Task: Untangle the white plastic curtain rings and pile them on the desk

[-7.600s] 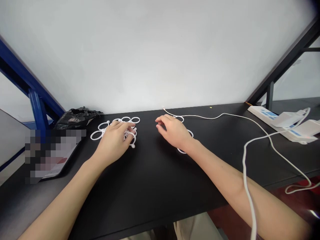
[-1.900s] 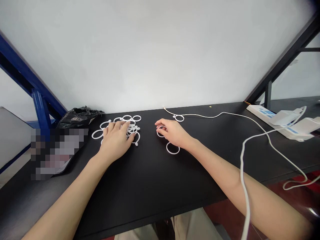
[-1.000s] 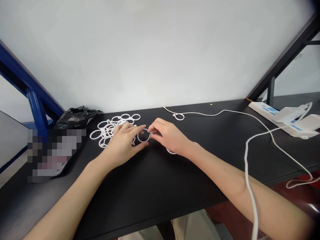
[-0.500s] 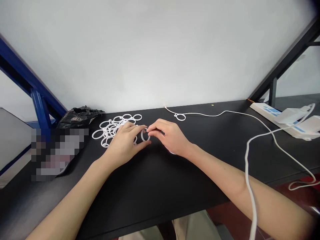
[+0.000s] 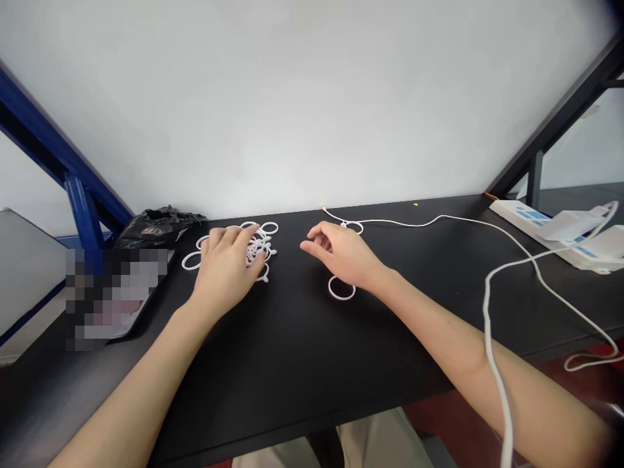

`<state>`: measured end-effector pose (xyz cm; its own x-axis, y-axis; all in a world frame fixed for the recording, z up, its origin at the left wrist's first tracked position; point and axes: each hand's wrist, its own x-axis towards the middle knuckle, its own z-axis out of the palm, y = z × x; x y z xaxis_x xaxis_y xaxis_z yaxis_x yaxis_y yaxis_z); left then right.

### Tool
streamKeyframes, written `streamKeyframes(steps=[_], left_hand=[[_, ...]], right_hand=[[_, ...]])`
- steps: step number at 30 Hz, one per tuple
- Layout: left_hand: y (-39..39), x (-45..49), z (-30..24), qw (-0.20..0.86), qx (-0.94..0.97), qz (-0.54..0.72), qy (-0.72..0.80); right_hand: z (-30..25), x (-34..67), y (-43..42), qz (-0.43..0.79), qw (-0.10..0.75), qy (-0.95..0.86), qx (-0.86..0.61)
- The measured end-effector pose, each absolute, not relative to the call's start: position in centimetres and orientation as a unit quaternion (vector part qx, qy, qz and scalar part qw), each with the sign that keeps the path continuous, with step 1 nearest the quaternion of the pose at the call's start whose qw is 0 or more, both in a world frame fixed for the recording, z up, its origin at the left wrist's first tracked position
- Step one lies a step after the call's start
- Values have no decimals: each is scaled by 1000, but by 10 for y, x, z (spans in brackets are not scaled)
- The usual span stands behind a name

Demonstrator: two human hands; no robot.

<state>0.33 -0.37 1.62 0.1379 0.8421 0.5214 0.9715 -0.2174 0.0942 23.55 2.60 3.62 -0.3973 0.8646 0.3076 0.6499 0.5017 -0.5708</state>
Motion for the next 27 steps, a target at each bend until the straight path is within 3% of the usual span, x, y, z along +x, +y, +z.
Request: streamKeyframes(steps=[7, 10, 14, 21, 27], left_hand=[[-3, 3, 11, 121, -695, -199, -680], [-6, 10, 12, 115, -724, -223, -643], [-9, 16, 12, 87, -779, -252, -567], [-10, 16, 15, 63, -802, -293, -518], [-19, 31, 18, 11, -838, -280, -469]], right_hand=[[12, 228, 37, 58, 174, -859, -478], [8, 223, 42, 25, 244, -829, -502], [23, 233, 44, 94, 349, -767, -531], [39, 252, 38, 110, 144, -807, -562], [32, 242, 31, 199, 179, -833, -484]])
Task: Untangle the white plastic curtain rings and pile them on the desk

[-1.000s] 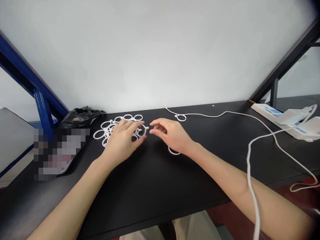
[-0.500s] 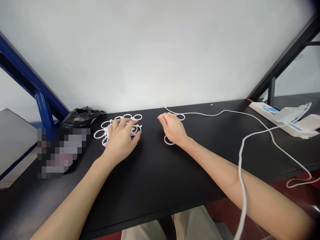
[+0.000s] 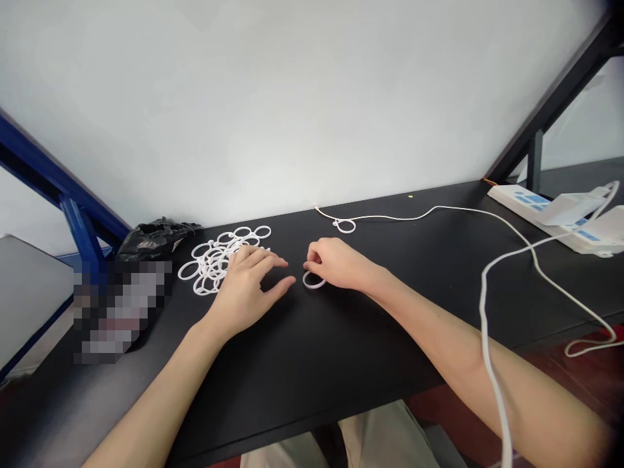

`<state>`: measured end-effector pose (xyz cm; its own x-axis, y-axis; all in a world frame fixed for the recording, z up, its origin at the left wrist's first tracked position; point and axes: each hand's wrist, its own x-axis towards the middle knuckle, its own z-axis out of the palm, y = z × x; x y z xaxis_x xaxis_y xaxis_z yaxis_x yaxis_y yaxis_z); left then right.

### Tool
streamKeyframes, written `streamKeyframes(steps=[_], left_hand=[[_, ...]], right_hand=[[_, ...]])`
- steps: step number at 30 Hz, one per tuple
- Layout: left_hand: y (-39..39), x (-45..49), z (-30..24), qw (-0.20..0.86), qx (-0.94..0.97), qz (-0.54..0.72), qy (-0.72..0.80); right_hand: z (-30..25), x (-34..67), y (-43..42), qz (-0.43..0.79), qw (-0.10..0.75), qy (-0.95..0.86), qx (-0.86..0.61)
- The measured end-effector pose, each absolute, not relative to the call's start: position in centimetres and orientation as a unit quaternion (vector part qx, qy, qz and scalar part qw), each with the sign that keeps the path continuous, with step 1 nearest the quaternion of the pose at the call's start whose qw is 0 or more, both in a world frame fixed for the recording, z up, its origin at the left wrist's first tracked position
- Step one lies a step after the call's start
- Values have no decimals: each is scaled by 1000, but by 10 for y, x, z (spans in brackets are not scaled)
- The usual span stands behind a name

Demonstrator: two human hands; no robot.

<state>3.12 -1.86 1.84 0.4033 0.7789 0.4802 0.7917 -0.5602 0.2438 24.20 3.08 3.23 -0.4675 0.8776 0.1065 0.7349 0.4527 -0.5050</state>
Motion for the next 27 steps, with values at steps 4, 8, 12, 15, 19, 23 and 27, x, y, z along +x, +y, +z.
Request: streamKeyframes(steps=[4, 8, 12, 15, 19, 23, 27], left_hand=[[-24, 42, 16, -25, -865, -238, -441], [-25, 46, 13, 11, -864, -230, -448], [-24, 45, 12, 34, -848, -232, -476], [-23, 43, 12, 28, -841, -221, -493], [-22, 41, 12, 8, -839, -211, -502], [-23, 43, 12, 4, -837, -215, -503], [-24, 47, 11, -9, -824, -232, -517]], right_hand=[[32, 237, 27, 267, 227, -807, -475], [32, 233, 26, 323, 267, -766, -487], [32, 231, 24, 428, 309, -720, -450], [33, 231, 24, 520, 339, -676, -397], [31, 228, 24, 573, 355, -639, -372], [26, 223, 22, 469, 397, -697, -370], [25, 220, 18, 430, 422, -711, -362]])
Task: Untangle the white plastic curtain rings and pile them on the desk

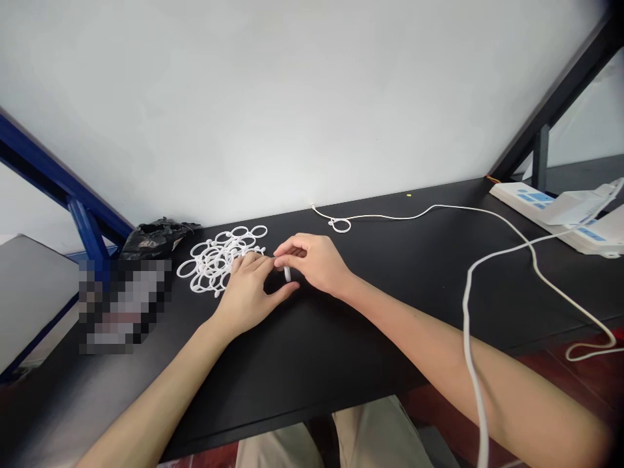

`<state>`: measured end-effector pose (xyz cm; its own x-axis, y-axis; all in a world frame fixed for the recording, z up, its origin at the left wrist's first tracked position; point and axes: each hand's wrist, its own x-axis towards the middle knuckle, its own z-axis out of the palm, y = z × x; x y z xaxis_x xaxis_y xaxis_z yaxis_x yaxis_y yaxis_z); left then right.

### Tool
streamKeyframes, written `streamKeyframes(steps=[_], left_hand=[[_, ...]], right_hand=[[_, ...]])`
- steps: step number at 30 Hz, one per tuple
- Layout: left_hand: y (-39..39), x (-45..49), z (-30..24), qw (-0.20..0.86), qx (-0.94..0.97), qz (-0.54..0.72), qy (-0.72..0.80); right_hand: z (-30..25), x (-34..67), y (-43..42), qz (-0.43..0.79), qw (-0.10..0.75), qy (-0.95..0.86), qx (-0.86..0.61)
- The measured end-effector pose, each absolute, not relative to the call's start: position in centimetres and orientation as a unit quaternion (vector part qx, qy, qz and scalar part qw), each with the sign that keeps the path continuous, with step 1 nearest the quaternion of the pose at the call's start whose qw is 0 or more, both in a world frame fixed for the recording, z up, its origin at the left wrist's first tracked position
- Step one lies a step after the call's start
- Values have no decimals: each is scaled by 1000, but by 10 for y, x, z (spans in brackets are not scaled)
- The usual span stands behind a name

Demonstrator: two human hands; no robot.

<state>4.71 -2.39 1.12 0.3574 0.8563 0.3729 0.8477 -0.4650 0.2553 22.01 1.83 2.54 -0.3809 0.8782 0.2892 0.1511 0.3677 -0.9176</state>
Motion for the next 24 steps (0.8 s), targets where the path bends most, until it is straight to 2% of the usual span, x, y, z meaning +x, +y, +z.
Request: streamKeyframes(steps=[7, 19, 21, 24], left_hand=[[-22, 46, 12, 57, 802, 249, 539], [-21, 43, 13, 25, 798, 267, 540], [-18, 39, 14, 5, 783, 283, 553], [-12, 28, 14, -39, 743, 310, 592]], right_hand=[[29, 220, 14, 454, 418, -712, -335], [31, 221, 16, 436, 423, -718, -340], [29, 226, 24, 385, 430, -729, -368], [25, 238, 41, 219, 397, -752, -480]])
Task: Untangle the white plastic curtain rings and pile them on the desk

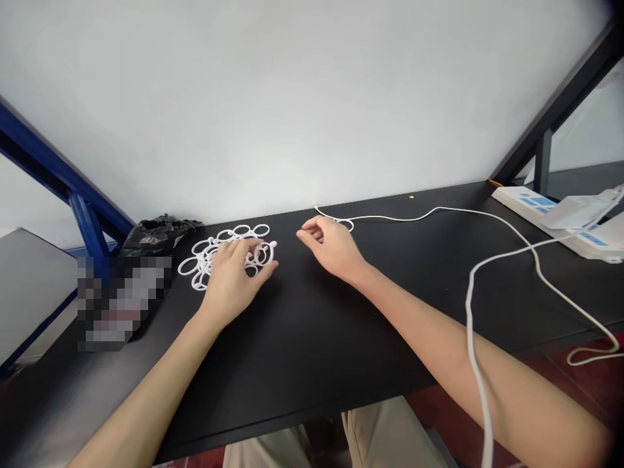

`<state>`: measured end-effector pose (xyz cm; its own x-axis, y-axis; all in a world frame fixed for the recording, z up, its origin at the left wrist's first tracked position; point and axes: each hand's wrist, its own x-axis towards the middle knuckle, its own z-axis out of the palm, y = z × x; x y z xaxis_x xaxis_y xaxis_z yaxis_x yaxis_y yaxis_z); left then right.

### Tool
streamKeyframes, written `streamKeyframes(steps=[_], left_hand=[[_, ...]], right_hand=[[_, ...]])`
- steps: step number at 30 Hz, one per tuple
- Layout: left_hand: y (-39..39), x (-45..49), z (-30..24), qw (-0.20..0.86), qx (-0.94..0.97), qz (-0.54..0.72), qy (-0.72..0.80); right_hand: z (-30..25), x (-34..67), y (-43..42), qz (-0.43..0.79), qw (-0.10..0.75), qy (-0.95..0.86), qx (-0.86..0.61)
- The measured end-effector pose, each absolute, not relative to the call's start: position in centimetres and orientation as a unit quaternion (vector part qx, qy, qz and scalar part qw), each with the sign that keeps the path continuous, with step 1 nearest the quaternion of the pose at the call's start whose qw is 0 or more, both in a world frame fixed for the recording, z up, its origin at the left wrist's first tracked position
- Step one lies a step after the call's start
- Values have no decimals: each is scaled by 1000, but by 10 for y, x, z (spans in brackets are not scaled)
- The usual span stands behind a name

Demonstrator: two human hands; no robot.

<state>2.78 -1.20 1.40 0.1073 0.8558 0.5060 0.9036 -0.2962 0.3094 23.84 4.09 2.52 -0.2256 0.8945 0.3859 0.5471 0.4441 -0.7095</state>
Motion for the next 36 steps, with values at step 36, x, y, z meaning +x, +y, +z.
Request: streamKeyframes(steps=[36], left_hand=[[-17, 38, 15, -17, -776, -323, -542]], right_hand=[[23, 219, 22, 588, 391, -658, -260]])
